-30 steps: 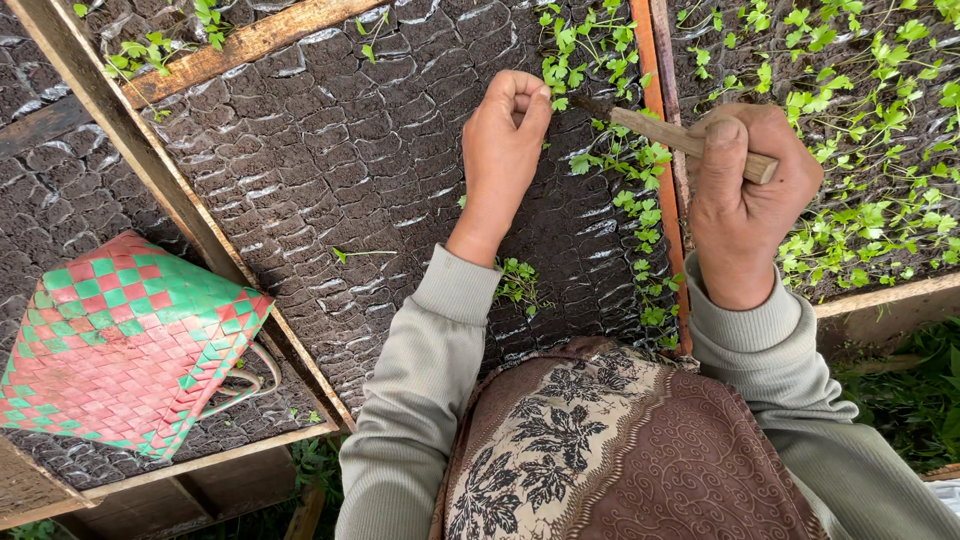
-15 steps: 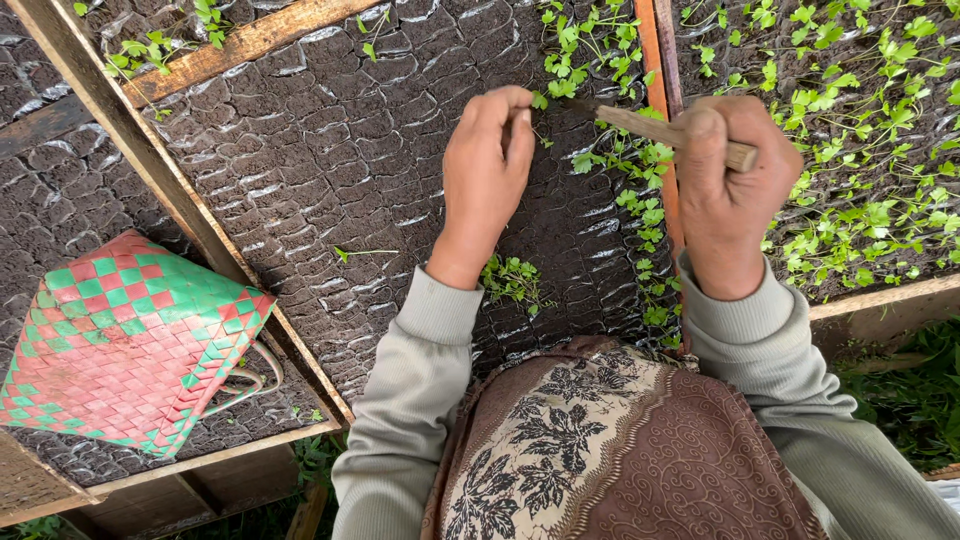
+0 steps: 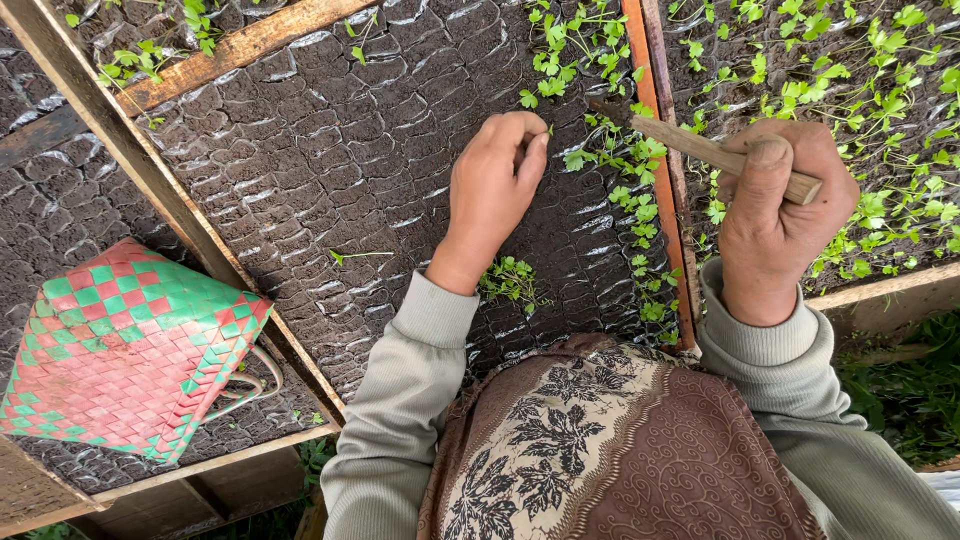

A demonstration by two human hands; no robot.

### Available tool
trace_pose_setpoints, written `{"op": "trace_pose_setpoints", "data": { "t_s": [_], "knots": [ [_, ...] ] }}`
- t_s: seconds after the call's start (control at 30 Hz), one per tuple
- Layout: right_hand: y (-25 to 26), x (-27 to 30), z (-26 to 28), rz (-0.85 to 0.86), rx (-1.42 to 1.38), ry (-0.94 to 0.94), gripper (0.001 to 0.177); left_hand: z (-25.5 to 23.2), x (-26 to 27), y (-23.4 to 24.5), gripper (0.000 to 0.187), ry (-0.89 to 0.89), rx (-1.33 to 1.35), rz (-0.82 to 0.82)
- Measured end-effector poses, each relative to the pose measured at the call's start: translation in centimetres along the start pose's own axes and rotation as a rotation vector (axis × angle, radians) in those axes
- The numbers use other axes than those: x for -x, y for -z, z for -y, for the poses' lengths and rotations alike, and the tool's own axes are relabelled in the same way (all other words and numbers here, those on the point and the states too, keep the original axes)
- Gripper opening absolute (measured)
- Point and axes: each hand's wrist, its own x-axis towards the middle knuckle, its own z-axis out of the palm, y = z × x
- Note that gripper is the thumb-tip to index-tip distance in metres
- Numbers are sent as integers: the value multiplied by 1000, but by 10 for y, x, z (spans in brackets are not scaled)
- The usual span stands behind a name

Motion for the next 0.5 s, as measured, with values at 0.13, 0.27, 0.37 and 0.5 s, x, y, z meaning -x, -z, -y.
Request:
{"op": "trace_pose_setpoints", "data": {
  "t_s": [0.13,0.27,0.37,0.5],
  "knots": [
    [-4,-1,0,8,-43,-11,38,0,-7,-13,2,186,313,-37],
    [-9,-2,1,32,-66,14,36,-2,-14,-19,1,291,280,-83],
    [-13,-2,2,41,-68,16,36,-2,-15,-22,1,245,159,-113],
    [-18,-2,3,58,-90,-12,35,-1,-13,-28,0,202,51,-133]
  ]
}}
